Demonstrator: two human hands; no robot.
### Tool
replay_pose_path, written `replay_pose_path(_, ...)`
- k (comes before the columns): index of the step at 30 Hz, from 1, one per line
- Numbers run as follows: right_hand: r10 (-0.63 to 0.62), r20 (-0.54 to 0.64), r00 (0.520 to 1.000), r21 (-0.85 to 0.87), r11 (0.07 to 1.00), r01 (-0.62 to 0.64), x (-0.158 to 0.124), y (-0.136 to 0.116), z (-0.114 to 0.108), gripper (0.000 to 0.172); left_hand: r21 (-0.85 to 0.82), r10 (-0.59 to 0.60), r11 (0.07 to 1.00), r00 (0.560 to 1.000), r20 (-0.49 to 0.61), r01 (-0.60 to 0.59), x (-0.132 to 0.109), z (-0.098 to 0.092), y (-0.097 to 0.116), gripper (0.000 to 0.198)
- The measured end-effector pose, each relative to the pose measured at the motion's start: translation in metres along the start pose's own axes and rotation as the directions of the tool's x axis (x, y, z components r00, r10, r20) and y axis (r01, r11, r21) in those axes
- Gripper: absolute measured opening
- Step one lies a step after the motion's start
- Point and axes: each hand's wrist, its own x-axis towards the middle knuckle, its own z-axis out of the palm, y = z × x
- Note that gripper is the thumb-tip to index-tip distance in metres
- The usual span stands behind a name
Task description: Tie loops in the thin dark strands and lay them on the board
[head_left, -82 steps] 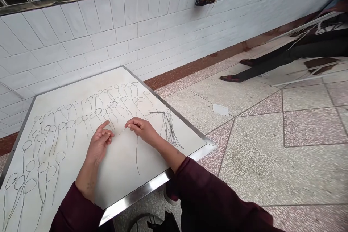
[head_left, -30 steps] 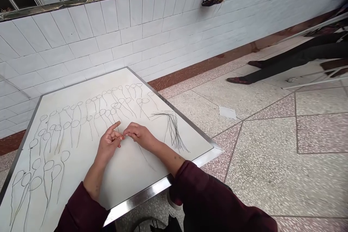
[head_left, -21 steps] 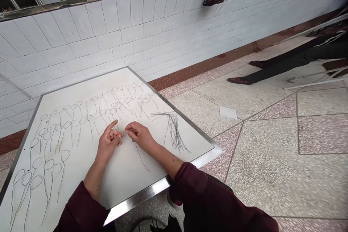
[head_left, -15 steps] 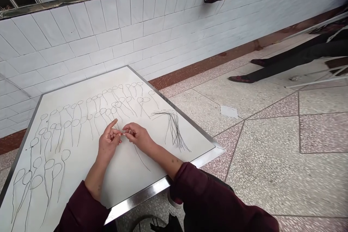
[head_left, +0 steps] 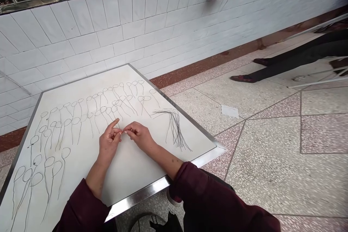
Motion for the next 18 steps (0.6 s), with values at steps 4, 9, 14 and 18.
replay_pose_path(4, 0.044, 0.016, 0.999, 0.119, 0.992, -0.046, 0.002, 0.002, 0.000, 0.009, 0.011, -0.009, 1.000, 1.000, -0.013, 0.009, 0.001, -0.001, -0.001, 0.052)
replay_pose_path(9, 0.067, 0.071, 0.995, 0.164, 0.983, -0.078, 0.006, 0.001, -0.003, 0.009, 0.040, 0.005, 0.999, 1.000, -0.026, -0.004, 0.001, -0.003, -0.002, 0.050)
replay_pose_path(14, 0.077, 0.062, 0.995, 0.118, 0.989, -0.084, 0.006, -0.001, -0.007, 0.007, 0.021, 0.026, 0.999, 0.999, -0.027, -0.025, 0.002, -0.004, -0.007, 0.051)
replay_pose_path(18, 0.023, 0.050, 0.998, 0.060, 0.998, -0.026, 0.006, -0.002, -0.008, 0.009, 0.037, 0.056, 0.998, 0.998, -0.020, -0.056, 0.003, -0.004, -0.011, 0.050)
